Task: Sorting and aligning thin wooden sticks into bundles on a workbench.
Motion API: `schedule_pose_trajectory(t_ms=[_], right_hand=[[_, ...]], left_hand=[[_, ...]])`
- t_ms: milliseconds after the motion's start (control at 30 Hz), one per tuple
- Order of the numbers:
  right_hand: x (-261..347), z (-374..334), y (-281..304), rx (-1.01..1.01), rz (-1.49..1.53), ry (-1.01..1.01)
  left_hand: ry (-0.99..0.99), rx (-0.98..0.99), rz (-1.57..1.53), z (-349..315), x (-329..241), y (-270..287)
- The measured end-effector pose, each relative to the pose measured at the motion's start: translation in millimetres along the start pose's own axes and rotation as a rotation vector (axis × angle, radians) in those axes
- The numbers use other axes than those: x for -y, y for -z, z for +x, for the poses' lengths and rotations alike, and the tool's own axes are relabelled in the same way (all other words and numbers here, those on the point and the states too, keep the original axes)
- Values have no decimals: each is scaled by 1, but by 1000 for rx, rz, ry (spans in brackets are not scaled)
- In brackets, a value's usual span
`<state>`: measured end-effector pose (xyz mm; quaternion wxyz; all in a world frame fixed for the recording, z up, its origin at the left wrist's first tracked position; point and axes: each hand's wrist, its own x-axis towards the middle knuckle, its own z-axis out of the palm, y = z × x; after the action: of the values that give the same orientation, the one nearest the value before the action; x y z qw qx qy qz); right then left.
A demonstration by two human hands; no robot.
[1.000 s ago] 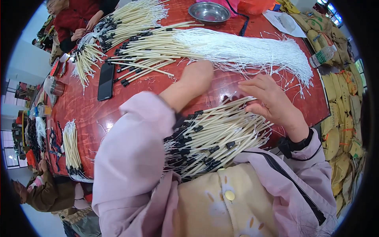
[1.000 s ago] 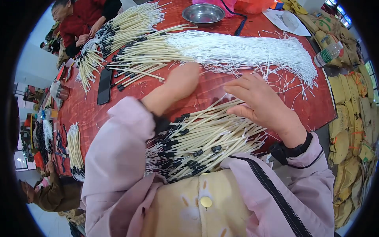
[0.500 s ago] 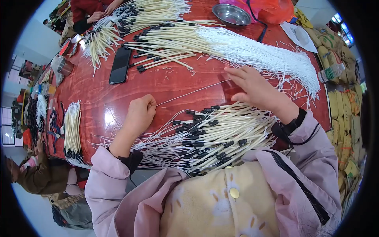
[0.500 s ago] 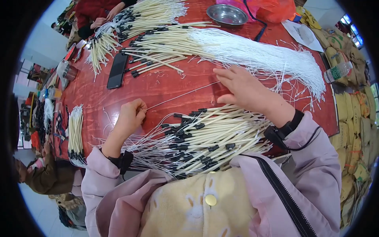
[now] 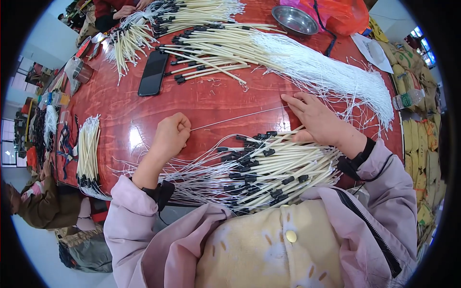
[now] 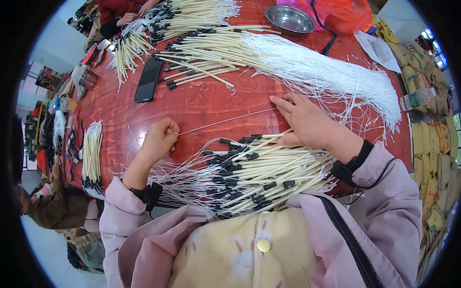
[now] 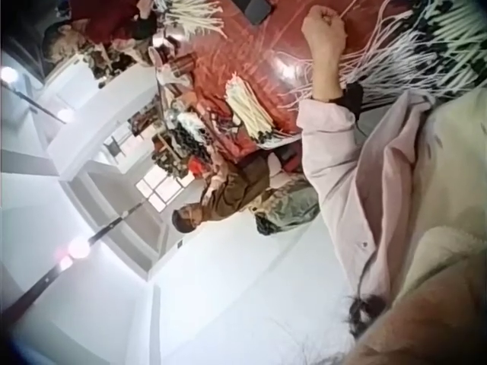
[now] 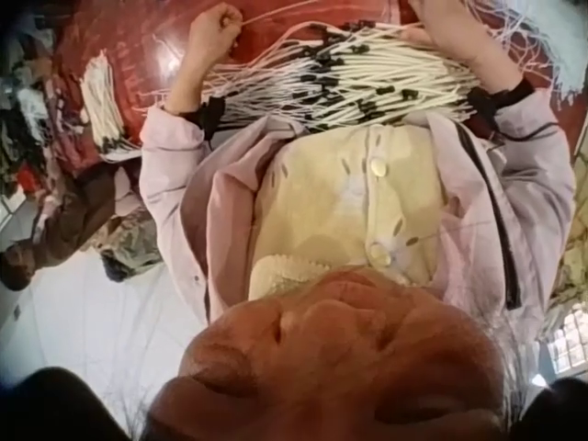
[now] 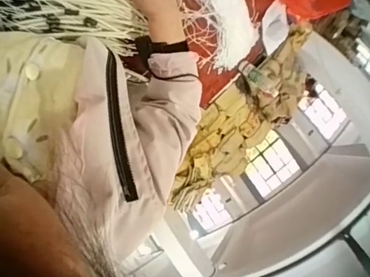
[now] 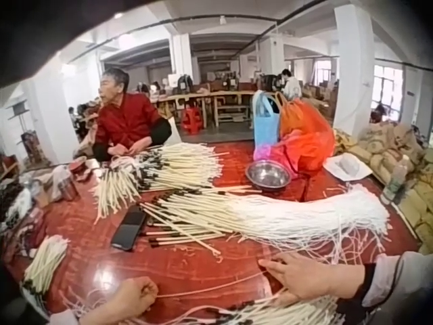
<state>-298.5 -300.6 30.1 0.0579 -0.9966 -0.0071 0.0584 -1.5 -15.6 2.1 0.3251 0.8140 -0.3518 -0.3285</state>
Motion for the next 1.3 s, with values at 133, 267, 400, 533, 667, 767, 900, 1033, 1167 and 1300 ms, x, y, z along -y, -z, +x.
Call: schedule_pose_trajectory(t_ms=[133, 267, 400, 533, 667, 767, 900, 1033, 1167, 1300], right_hand=[[-1, -1, 2, 11, 6, -14], [-3, 0, 1, 31, 17, -1], [-2, 0, 2, 44, -5, 10], [0, 1, 0, 37, 21, -9], [1, 2, -3, 28, 26, -28], [3, 2, -4, 29, 5, -41], [2, 4, -3, 28, 0, -21], [3, 0, -6, 19, 20, -64], [5, 2, -5, -5, 13, -70], [8, 3, -3, 18, 40, -90]], left_hand=[[-112, -57, 453, 6, -8, 6], [-280, -89, 837, 29, -55, 7], [-735, -263, 776, 79, -83, -31], [-981, -283, 874, 130, -76, -49], [-1106, -237, 876, 139, -81, -55], [-1145, -202, 816, 119, -98, -53], [-1178, -250, 723, 80, -116, -45], [-890, -337, 452, 45, -88, -11], [-713, -439, 431, 1, -33, 34], [-500, -300, 436, -38, 4, 40]])
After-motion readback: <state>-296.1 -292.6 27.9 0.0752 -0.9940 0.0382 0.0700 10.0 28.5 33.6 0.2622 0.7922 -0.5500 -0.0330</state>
